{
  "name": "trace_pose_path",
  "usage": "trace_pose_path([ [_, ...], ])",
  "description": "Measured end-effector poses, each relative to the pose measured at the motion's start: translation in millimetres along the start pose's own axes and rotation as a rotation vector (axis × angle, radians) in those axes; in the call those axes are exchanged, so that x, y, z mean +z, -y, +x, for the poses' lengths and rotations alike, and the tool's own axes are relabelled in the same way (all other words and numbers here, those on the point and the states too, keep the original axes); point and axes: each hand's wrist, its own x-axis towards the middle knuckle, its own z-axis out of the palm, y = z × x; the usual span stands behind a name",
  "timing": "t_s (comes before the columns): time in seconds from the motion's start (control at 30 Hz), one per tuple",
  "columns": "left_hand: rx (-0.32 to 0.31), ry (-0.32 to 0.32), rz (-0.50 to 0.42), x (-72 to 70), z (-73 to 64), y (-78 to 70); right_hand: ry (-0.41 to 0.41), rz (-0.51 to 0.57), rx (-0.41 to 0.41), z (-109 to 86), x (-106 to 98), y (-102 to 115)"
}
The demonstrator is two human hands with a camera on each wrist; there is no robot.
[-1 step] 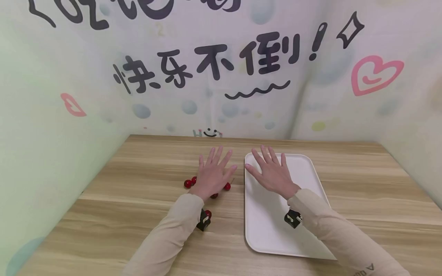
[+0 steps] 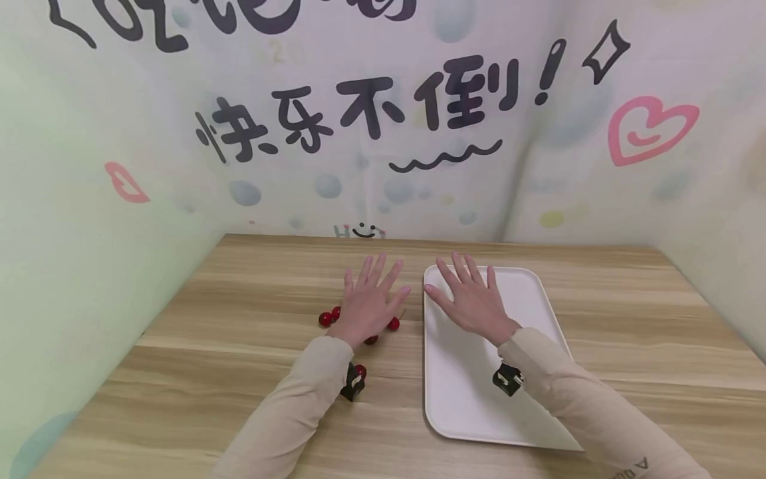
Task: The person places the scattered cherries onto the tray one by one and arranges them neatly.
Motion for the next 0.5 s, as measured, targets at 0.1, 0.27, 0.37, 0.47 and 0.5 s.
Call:
trace_pose_path([
  [0.1, 0.000, 0.003, 0.004, -0.5, 0.3, -1.5, -0.006, -0.005, -0.001, -0.6, -0.5, -0.7],
  [0.27, 0.002, 0.000, 0.007, -1.0, 1.6, -4.2, -0.015, -0.010, -0.004, -1.7, -1.3, -2.1],
  [0.37, 0.002, -0.010, 0.004, -1.6, 2.3, -5.8, -0.010, -0.008, -0.003, -3.4, -2.7, -3.0],
  [0.47, -0.003, -0.023, -0.007, -3.0, 2.6, -6.8, -0.002, -0.010, 0.001, -5.0, -5.4, -4.1],
  [0.5, -0.003, -0.033, -0.012, -3.6, 2.6, -7.0, 0.000, -0.011, 0.002, -5.4, -6.6, -4.6],
])
